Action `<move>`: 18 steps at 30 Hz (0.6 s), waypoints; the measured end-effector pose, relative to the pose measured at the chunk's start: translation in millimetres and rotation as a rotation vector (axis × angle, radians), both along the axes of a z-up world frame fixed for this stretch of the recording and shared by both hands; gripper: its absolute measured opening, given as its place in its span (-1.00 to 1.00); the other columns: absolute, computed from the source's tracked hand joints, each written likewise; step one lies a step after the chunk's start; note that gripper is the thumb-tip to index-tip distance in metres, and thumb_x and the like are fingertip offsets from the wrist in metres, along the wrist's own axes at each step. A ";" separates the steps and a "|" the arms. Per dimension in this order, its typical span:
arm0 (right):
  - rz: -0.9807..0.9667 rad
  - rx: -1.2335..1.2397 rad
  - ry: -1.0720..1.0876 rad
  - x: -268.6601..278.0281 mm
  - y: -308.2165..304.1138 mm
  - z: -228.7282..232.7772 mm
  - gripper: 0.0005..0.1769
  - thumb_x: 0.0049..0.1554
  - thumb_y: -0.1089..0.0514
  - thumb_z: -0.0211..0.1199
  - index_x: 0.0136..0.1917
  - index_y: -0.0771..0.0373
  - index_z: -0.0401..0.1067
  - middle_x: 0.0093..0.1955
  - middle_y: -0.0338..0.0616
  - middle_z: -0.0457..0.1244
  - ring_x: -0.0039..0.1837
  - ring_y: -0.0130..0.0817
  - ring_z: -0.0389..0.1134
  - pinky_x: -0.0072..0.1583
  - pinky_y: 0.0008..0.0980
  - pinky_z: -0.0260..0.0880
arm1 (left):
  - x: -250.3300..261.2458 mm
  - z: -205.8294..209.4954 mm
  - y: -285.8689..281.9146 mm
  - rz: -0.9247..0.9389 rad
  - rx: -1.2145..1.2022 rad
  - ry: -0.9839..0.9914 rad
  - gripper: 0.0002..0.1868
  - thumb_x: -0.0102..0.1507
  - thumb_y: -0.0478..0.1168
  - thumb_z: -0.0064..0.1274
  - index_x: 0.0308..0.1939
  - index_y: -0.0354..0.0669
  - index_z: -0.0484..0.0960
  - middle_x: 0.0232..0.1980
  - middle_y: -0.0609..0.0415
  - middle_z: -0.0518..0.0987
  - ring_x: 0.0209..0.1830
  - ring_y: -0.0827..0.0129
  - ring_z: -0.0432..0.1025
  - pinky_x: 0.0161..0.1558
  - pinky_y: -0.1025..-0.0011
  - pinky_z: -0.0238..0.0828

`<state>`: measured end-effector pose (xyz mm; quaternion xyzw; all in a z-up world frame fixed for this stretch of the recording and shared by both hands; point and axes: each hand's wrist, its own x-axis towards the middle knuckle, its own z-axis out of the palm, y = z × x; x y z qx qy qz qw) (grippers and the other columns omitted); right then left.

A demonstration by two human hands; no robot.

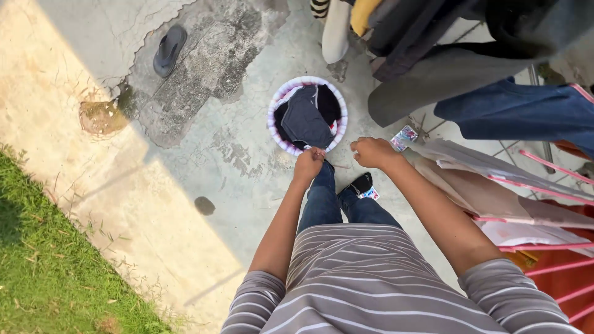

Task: Hanging various items of clothing on a drying rack.

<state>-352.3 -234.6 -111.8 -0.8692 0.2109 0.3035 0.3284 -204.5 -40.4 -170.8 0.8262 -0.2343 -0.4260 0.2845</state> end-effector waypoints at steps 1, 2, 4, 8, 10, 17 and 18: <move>0.032 -0.002 -0.002 17.1 2.7 -17.5 -0.68 0.19 0.01 0.21 0.20 0.05 0.49 0.24 -0.11 0.31 0.28 -0.08 0.36 0.23 -0.04 0.36 | 18.3 -10.3 5.3 0.032 -0.002 -0.002 -0.79 0.24 -0.17 0.05 -0.13 -0.15 0.68 -0.29 -0.02 0.70 -0.29 0.20 0.62 -0.18 0.28 0.48; 0.032 0.032 0.000 35.1 4.0 -36.2 -0.70 0.16 0.02 0.23 0.17 0.04 0.50 0.20 -0.12 0.33 0.25 -0.07 0.36 0.21 -0.04 0.36 | 35.4 -21.1 11.2 0.062 0.097 -0.047 -0.77 0.25 -0.12 0.07 -0.13 -0.14 0.68 -0.29 -0.05 0.69 -0.26 0.14 0.60 -0.16 0.23 0.47; 0.078 0.078 0.009 67.2 7.4 -71.4 -0.71 0.13 0.03 0.24 0.13 0.02 0.51 0.17 -0.12 0.34 0.22 -0.06 0.37 0.18 -0.04 0.36 | 64.0 -43.0 23.6 0.136 0.213 -0.081 -0.75 0.27 -0.06 0.09 -0.13 -0.13 0.68 -0.29 -0.08 0.68 -0.24 0.07 0.59 -0.14 0.19 0.46; -0.034 0.192 0.148 109.9 12.1 -134.1 -0.75 0.14 0.02 0.23 0.08 0.05 0.54 0.05 -0.13 0.42 0.12 -0.11 0.44 0.15 -0.13 0.41 | 97.5 -96.8 44.0 0.264 0.306 -0.082 -0.76 0.23 -0.04 0.07 -0.16 -0.04 0.71 -0.22 -0.09 0.69 -0.12 -0.03 0.57 -0.07 0.10 0.46; -0.044 0.191 0.193 126.2 9.9 -166.1 -0.76 0.12 0.04 0.23 0.05 0.06 0.55 0.04 -0.13 0.42 0.09 -0.12 0.45 0.14 -0.15 0.42 | 107.8 -123.5 47.1 0.299 0.326 -0.062 -0.77 0.22 -0.04 0.06 -0.17 -0.02 0.71 -0.22 -0.10 0.70 -0.10 -0.03 0.58 -0.03 0.10 0.48; -0.124 0.302 0.092 161.8 -5.2 -344.4 -0.77 0.12 0.02 0.23 0.04 0.06 0.54 -0.07 -0.08 0.44 0.02 -0.11 0.46 0.09 -0.17 0.43 | 125.1 -271.6 47.7 0.365 0.451 -0.009 -0.73 0.23 -0.02 0.04 -0.19 -0.06 0.70 -0.15 -0.19 0.65 -0.08 -0.15 0.53 -0.06 0.01 0.46; -0.146 0.305 0.089 160.0 -4.4 -373.8 -0.78 0.12 0.02 0.23 0.01 0.08 0.54 -0.06 -0.08 0.43 0.03 -0.09 0.45 0.08 -0.17 0.43 | 123.4 -295.0 50.2 0.350 0.482 -0.012 -0.73 0.22 -0.03 0.02 -0.19 -0.07 0.71 -0.15 -0.20 0.65 -0.08 -0.15 0.53 -0.06 0.01 0.47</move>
